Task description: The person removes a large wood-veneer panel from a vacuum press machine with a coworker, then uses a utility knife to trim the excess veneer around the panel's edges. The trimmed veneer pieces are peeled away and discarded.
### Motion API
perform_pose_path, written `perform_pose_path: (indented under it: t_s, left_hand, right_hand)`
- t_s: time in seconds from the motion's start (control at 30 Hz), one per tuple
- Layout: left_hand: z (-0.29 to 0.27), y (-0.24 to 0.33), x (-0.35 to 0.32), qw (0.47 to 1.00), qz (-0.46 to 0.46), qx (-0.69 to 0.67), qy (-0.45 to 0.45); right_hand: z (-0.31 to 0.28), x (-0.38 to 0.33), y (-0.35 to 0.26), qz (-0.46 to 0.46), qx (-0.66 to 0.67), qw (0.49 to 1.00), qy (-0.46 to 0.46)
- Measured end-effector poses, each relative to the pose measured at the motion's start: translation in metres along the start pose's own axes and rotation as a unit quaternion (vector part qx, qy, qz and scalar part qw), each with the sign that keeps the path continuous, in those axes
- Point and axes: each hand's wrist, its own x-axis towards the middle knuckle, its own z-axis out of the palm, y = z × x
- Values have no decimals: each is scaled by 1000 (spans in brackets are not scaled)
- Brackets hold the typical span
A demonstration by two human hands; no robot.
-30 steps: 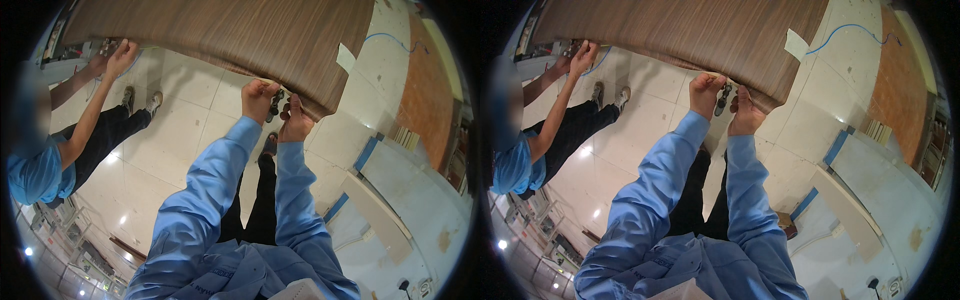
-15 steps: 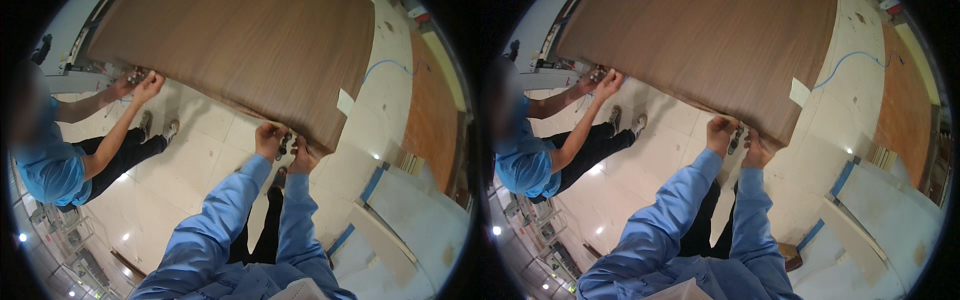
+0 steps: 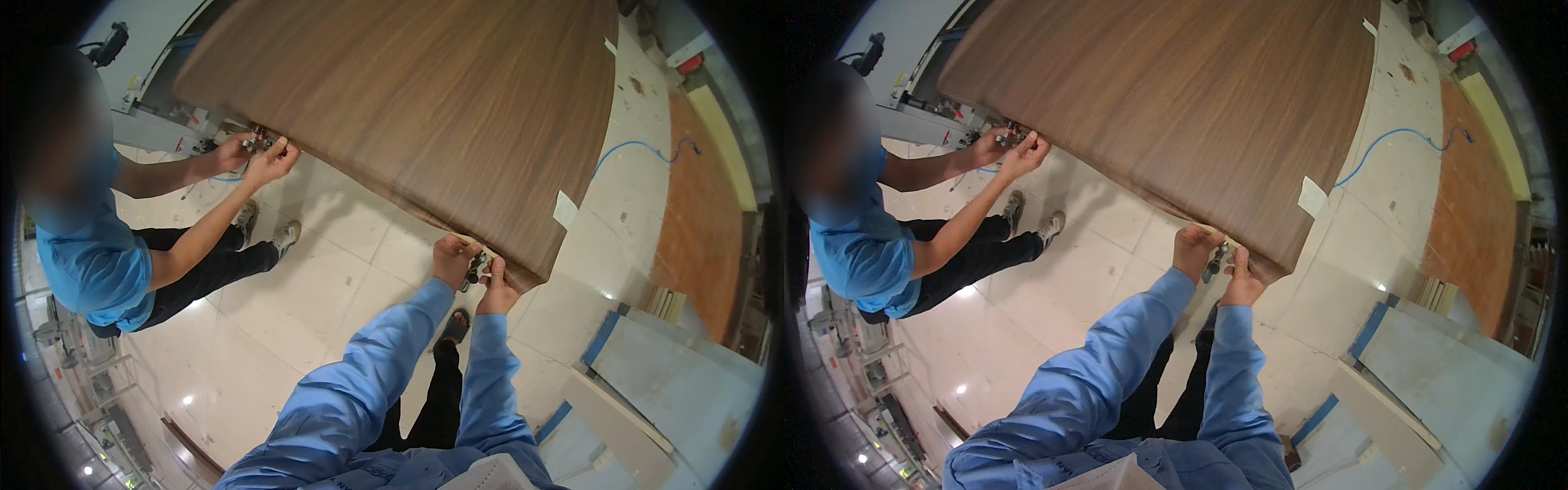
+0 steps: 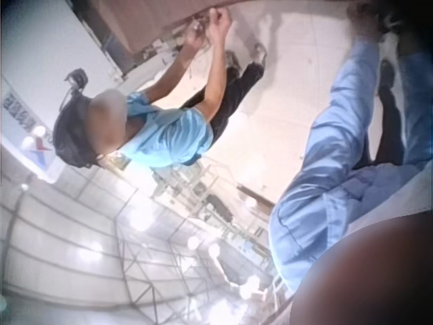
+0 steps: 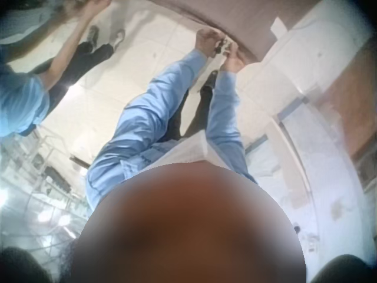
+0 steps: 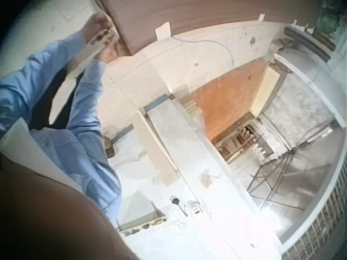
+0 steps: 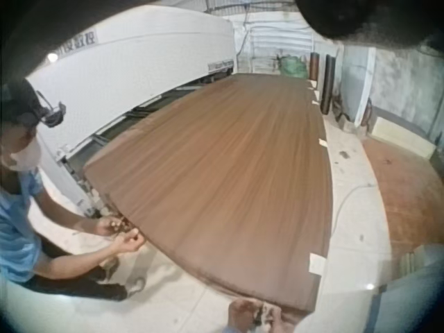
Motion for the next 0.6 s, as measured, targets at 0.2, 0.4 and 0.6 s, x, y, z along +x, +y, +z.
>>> perform_pose_path:
  t_s: [0.2,0.4,0.6]
  left_hand:
    - [-3,-11,5,999,-24,-32,2]
    - [-3,-8,3,1000,5,19,-8]
    - [-1,-1,0,1000,6,10,-11]
  right_hand:
    - [-22,-19,75,-8,32,983,-183]
    - [-35,-32,110,10,-37,977,-211]
    - [-30,-37,86,90,18,978,-185]
